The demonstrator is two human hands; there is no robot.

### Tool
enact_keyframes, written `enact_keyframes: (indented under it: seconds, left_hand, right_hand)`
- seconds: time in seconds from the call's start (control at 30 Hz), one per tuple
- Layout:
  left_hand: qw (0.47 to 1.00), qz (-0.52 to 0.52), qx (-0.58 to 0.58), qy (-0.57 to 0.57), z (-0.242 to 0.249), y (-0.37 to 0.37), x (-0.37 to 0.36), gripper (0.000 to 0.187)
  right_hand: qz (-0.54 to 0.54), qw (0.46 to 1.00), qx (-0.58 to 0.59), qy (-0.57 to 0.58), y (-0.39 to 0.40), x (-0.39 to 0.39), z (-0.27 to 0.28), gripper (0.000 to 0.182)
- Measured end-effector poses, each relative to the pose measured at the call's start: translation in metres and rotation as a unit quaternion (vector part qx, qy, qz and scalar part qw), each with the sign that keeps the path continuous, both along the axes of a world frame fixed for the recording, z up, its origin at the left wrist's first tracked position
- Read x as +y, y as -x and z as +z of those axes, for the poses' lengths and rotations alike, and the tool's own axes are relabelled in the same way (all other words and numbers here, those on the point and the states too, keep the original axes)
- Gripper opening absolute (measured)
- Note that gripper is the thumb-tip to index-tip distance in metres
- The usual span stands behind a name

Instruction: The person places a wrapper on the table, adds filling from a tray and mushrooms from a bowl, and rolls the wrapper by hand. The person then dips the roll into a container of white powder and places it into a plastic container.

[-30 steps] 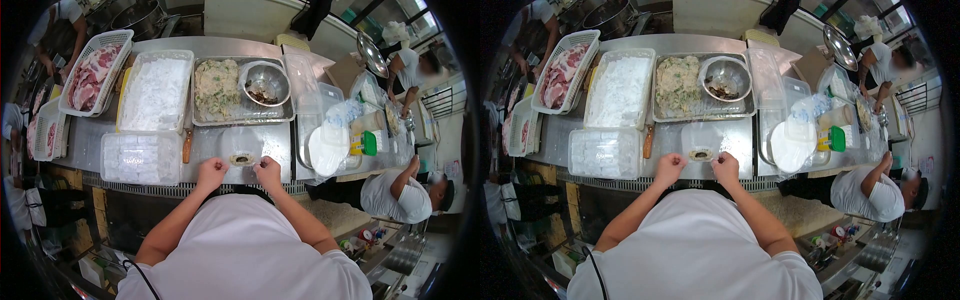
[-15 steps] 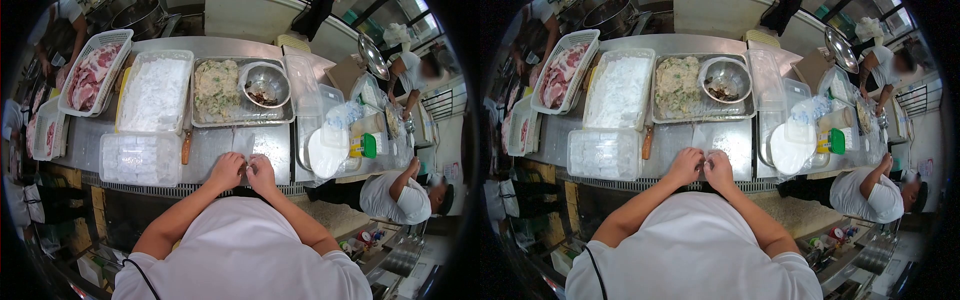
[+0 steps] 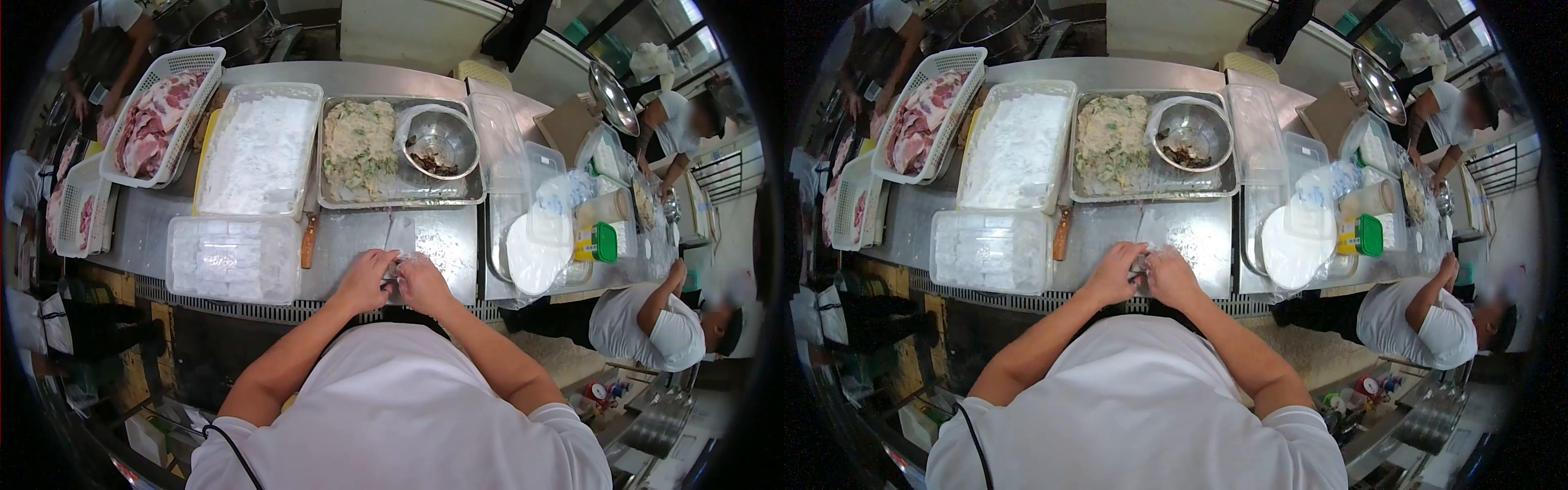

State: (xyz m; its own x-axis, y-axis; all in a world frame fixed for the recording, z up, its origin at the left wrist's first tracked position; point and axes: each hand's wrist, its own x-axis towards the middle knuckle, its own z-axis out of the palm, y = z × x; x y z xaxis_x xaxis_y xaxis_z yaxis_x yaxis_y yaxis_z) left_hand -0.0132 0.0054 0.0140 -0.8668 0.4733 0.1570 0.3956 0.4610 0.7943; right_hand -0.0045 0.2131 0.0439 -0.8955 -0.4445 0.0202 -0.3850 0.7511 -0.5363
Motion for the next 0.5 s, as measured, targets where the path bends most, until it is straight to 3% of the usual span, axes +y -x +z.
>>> enact_keyframes:
  seconds: [0.07, 0.27, 0.37, 0.5]
  left_hand:
    - [0.997, -0.031, 0.023, 0.071, 0.010, 0.001, -0.004, 0.078]
    - [0.983, -0.112, 0.041, 0.137, 0.015, -0.004, -0.023, 0.085]
    - [0.986, -0.114, 0.055, 0.110, 0.018, -0.017, -0.028, 0.085]
    - [0.982, -0.125, 0.090, 0.112, 0.001, -0.030, -0.026, 0.076]
  right_hand:
    - [0.011, 1.000, -0.017, -0.024, 0.000, 0.001, 0.009, 0.027]
    - [-0.086, 0.992, 0.024, 0.087, -0.020, 0.017, 0.024, 0.055]
    - [-0.069, 0.996, -0.033, 0.039, -0.034, 0.025, 0.036, 0.059]
    - [0.006, 0.999, 0.027, -0.038, -0.057, 0.017, 0.014, 0.059]
